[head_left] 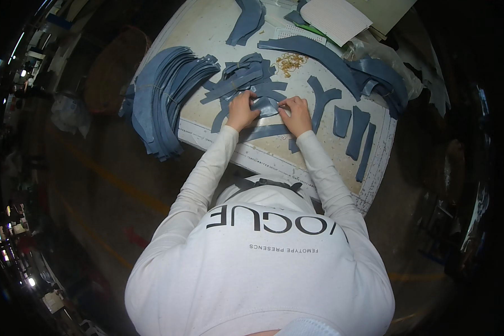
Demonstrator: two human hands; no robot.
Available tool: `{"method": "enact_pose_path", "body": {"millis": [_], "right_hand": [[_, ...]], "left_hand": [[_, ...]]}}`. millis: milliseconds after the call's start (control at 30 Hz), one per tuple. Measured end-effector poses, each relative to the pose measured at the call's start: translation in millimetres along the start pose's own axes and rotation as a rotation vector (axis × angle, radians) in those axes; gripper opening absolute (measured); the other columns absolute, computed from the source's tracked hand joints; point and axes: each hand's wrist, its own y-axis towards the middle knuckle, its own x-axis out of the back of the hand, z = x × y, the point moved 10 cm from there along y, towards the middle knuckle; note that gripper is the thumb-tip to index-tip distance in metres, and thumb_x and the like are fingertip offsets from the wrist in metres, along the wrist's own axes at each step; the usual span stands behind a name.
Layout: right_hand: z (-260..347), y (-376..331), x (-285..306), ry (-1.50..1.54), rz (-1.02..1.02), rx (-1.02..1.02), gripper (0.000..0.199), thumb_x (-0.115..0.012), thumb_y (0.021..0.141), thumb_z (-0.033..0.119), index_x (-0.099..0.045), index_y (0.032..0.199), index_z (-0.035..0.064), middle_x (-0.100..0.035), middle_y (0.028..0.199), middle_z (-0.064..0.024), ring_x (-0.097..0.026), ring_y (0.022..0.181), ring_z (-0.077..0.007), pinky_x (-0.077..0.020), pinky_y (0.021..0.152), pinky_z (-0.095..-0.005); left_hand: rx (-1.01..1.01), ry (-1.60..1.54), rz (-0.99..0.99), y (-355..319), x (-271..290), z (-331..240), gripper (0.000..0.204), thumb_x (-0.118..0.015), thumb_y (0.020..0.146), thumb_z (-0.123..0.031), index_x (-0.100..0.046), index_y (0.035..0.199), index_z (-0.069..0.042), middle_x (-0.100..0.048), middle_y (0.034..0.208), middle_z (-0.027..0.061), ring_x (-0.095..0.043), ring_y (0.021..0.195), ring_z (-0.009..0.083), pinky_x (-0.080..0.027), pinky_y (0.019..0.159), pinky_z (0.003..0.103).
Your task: The person repeatedly picks up small blue fabric pieces from a table, folds or aligns them, and places them into a growing stack. The person handles the pieces one at a time and maintains a consistent workflow throughout the clip.
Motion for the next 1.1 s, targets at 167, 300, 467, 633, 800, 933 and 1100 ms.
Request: {"method": "enact_pose_path", "body": {"millis": [167,300,467,633,800,933,1100], "right_hand": [[-4.5,1.6,-3.2,-0.033,-0.036,-0.145,0.019,-0.067,0.079,0.017,-0.066,0.096,0.0072,-0.06,0.083,-0.0061,-0.054,0.079,-0.0219,-0.045,0.079,-0.0313],[4.0,-0.9,-17.9,0.585,-0.022,-0.206,0.026,-0.07,0.079,0.024,-0.066,0.095,0.0035,-0.063,0.083,-0.0089,-0.061,0.072,-0.0192,-0.0487,0.068,-0.0286],[19.2,-5.1,-3.3,0.548,-0.175,-0.131,0.022,-0.068,0.082,0.021,-0.066,0.085,-0.0007,-0.064,0.075,-0.0066,-0.061,0.063,-0.0118,-0.0471,0.057,-0.0245],[4.2,-13.5,-20.0,0.653,-0.073,-0.373,0.022,-0.067,0.082,0.021,-0.066,0.081,-0.0005,-0.063,0.071,-0.0078,-0.06,0.059,-0.0134,-0.0462,0.053,-0.0251],[16.2,-12.6,-19.8,0.435,0.001,-0.208,0.027,-0.069,0.08,0.027,-0.066,0.087,0.0012,-0.064,0.08,-0.0101,-0.062,0.071,-0.0216,-0.0487,0.063,-0.0311],[-3.1,-8.2,-14.9,-0.184,0.008,-0.322,0.047,-0.073,0.072,0.037,-0.06,0.105,0.0058,-0.055,0.106,-0.0149,-0.048,0.105,-0.0308,-0.042,0.088,-0.0404],[-14.3,-3.1,-41.8,-0.107,0.152,-0.44,0.041,-0.075,0.07,0.034,-0.063,0.097,0.0068,-0.06,0.092,-0.0137,-0.053,0.097,-0.0308,-0.044,0.085,-0.0393]], "left_hand": [[-0.157,-0.123,-0.039,-0.8,18.7,-11.7,0.028,-0.071,0.074,-0.012,-0.056,0.098,-0.005,-0.059,0.072,0.0035,-0.057,0.062,0.0162,-0.045,0.059,0.029],[0.217,-0.81,0.186,-15.8,-2.5,11.2,0.016,-0.061,0.089,-0.014,-0.056,0.102,-0.006,-0.061,0.08,0.0002,-0.055,0.064,0.004,-0.046,0.057,0.02],[0.561,-1.204,0.241,-52.9,-21.7,17.7,0.025,-0.056,0.093,-0.024,-0.054,0.107,-0.003,-0.064,0.09,0.0031,-0.061,0.077,0.0081,-0.051,0.067,0.023],[0.606,-1.43,0.113,-67.1,-20.9,15.5,0.034,-0.058,0.091,-0.027,-0.053,0.113,-0.002,-0.062,0.103,0.0056,-0.062,0.089,0.0135,-0.051,0.076,0.027],[0.546,-1.507,-0.031,-77.1,-12.5,30.1,0.033,-0.068,0.081,-0.007,-0.054,0.111,-0.001,-0.061,0.107,0.0091,-0.061,0.096,0.0173,-0.05,0.084,0.03],[0.608,-1.779,-0.146,-85.3,6.3,69.4,0.03,-0.064,0.085,-0.01,-0.054,0.11,0.002,-0.061,0.108,0.0109,-0.062,0.095,0.0194,-0.053,0.079,0.029],[0.528,-1.762,-0.14,-82.2,28.7,84.3,0.036,-0.05,0.094,-0.018,-0.048,0.12,0.007,-0.059,0.114,0.0145,-0.061,0.099,0.0209,-0.052,0.083,0.029]]}}
